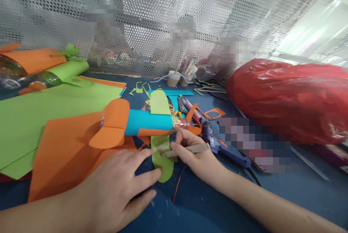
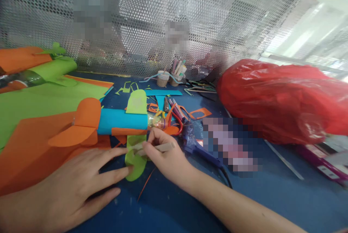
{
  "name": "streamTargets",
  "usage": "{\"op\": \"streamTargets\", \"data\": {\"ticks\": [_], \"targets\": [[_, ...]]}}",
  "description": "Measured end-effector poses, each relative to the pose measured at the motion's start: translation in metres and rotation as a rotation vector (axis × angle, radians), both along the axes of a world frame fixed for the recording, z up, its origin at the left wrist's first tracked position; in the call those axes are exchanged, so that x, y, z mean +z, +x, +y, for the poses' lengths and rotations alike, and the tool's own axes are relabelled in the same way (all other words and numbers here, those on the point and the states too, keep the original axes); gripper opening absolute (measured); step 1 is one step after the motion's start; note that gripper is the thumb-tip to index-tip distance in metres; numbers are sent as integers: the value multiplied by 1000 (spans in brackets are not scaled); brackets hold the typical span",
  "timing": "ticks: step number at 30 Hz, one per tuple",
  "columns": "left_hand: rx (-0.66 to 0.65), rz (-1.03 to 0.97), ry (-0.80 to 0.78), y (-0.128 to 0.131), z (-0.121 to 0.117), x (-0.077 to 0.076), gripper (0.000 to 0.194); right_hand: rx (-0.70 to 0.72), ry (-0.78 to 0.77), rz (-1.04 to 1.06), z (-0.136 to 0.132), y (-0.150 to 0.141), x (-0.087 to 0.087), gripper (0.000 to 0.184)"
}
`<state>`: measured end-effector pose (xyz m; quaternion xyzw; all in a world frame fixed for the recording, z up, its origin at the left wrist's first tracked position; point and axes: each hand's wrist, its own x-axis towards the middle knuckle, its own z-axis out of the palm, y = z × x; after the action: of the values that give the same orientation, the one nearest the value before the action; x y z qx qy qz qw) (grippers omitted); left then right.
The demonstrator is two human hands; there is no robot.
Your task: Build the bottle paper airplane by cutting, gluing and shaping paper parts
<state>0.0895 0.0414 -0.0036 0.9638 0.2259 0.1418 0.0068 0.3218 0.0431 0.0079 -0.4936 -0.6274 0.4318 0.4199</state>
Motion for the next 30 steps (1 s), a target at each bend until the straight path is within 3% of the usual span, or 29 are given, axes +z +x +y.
{"op": "streamTargets", "data": {"ticks": [30], "targets": [[-6,2,12,-2,1,-2,37,39,-15,38,0,0,-1,24]]}}
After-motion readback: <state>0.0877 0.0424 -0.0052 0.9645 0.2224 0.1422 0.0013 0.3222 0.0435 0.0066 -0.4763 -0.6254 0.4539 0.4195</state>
